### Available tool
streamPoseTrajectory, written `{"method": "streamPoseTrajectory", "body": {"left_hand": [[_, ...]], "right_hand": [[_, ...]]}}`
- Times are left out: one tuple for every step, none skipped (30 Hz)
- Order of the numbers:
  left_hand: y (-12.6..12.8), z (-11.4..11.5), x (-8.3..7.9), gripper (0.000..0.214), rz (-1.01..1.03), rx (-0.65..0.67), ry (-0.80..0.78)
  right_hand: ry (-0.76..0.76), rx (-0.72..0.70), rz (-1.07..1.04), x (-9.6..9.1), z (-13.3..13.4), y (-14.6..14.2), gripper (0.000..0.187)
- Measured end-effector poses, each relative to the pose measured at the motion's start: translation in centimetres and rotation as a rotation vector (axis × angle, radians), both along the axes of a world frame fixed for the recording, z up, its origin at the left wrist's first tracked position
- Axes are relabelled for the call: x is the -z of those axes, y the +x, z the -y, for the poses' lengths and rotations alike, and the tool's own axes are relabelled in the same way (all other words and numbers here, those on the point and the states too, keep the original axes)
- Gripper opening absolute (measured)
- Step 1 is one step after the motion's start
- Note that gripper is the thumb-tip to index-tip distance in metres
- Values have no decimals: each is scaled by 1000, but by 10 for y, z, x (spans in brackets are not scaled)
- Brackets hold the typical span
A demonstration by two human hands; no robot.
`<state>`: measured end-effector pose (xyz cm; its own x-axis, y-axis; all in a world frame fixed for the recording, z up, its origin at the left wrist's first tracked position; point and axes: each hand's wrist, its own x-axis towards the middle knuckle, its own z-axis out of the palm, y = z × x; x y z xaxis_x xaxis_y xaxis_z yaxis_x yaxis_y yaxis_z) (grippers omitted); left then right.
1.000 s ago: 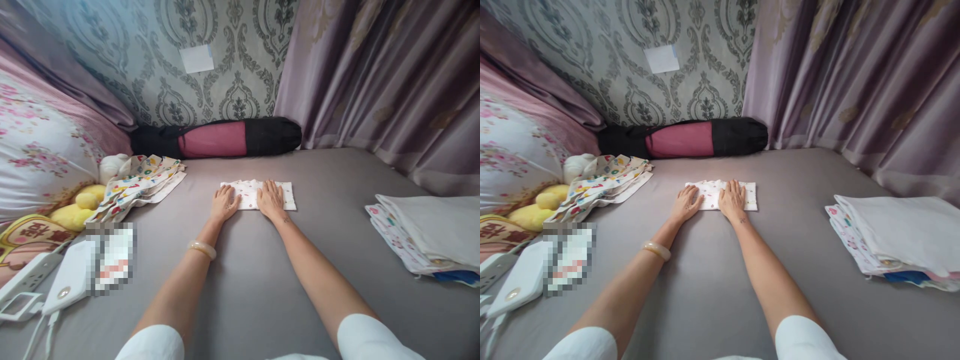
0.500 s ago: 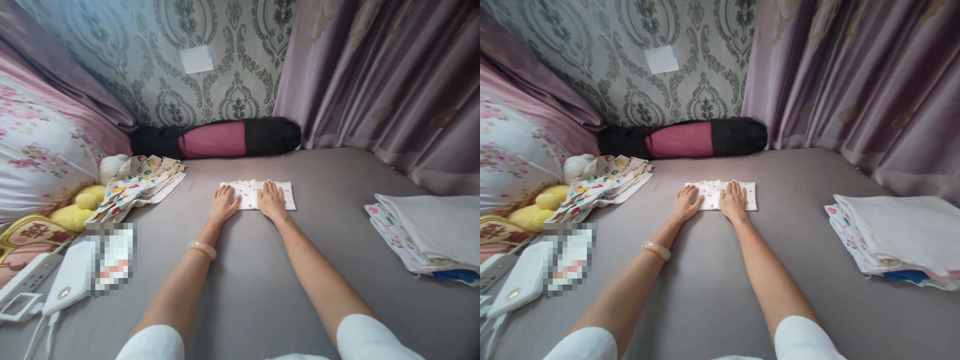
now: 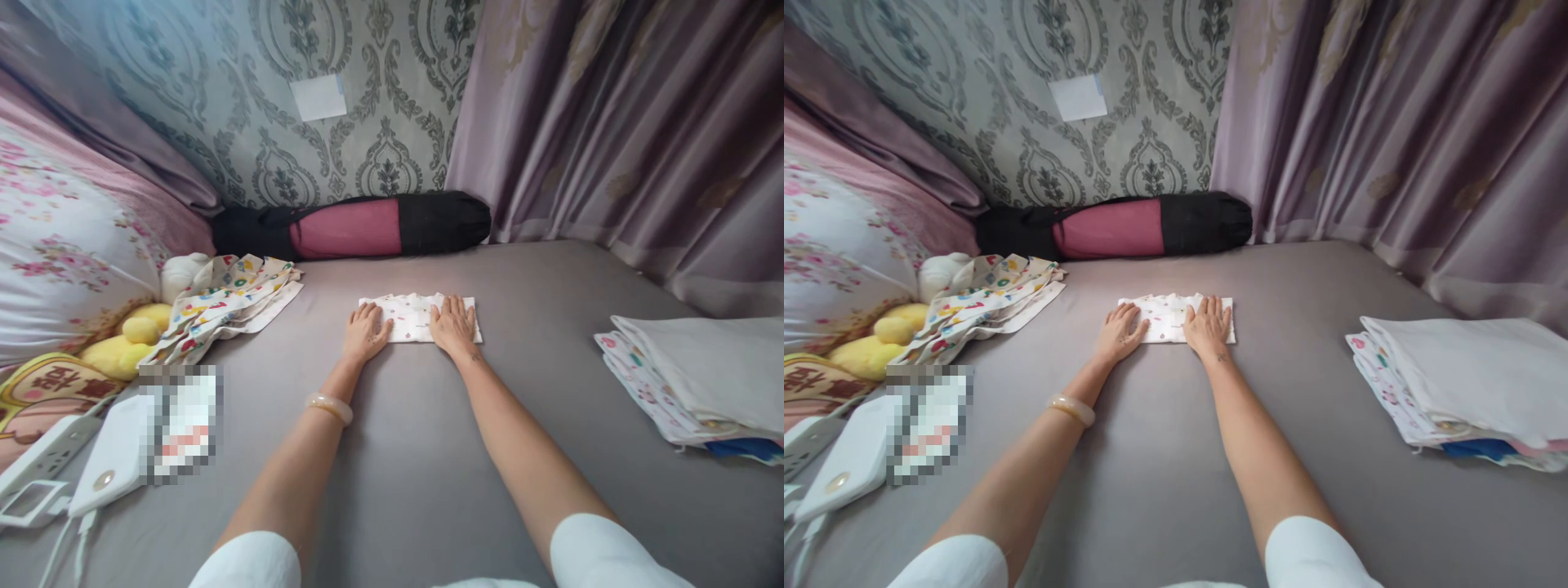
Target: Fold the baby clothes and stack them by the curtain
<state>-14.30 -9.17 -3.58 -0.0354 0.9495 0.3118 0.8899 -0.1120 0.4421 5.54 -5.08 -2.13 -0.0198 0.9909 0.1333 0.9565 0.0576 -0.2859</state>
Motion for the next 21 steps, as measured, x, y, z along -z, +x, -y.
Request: {"method": "streamPoseTrajectory", "body": {"left_hand": [[0, 0, -1, 36, -4, -3, -5], [1, 1, -1, 37, -12, -9, -12], [1, 1, -3, 37, -25, -17, -21], [2, 2, -4, 38, -41, -25, -33], [2, 3, -6, 39, -61, -31, -47], [3, 4, -7, 41, -81, -35, -65], [4, 4, -9, 43, -102, -38, -86], [5, 5, -11, 45, -123, -41, -112], [5, 5, -12, 48, -144, -42, -141], [6, 5, -13, 51, -166, -42, -172], [7, 4, -14, 53, -186, -39, -203], [8, 4, -15, 56, -204, -34, -232], [9, 3, -15, 57, -220, -28, -256], [10, 3, -15, 58, -232, -24, -271], [11, 3, -15, 58, -242, -22, -277], [11, 3, -15, 58, -252, -24, -274], [12, 3, -15, 57, -262, -28, -261], [12, 2, -15, 55, -274, -32, -237], [12, 2, -16, 53, -289, -32, -203], [11, 1, -17, 50, -304, -25, -164], [10, 0, -18, 46, -318, -16, -122]], "right_hand": [[-5, 0, -2, 0, 0, 0, 59], [-9, 0, -5, -1, 0, 0, 58], [-9, 2, -8, -2, 0, 0, 58], [-2, 6, -11, -3, 0, 1, 57], [13, 14, -12, -4, 0, 2, 57], [34, 25, -11, -5, 0, 3, 57], [52, 39, -8, -5, 0, 5, 58], [61, 53, -4, -6, 0, 7, 58], [57, 62, 0, -6, 0, 9, 59], [41, 67, 3, -6, 0, 11, 59], [21, 68, 6, -5, -1, 12, 59], [2, 67, 10, -4, -2, 13, 60], [-9, 65, 15, -3, -3, 13, 60], [-11, 64, 21, -3, -4, 14, 60], [-7, 63, 28, -2, -4, 14, 59], [-1, 62, 37, -1, -5, 14, 58], [9, 59, 48, -1, -6, 14, 57], [23, 55, 60, -1, -7, 15, 55], [39, 47, 74, -2, -9, 16, 53], [53, 37, 87, -2, -10, 18, 51], [61, 24, 100, -4, -12, 20, 48]]}}
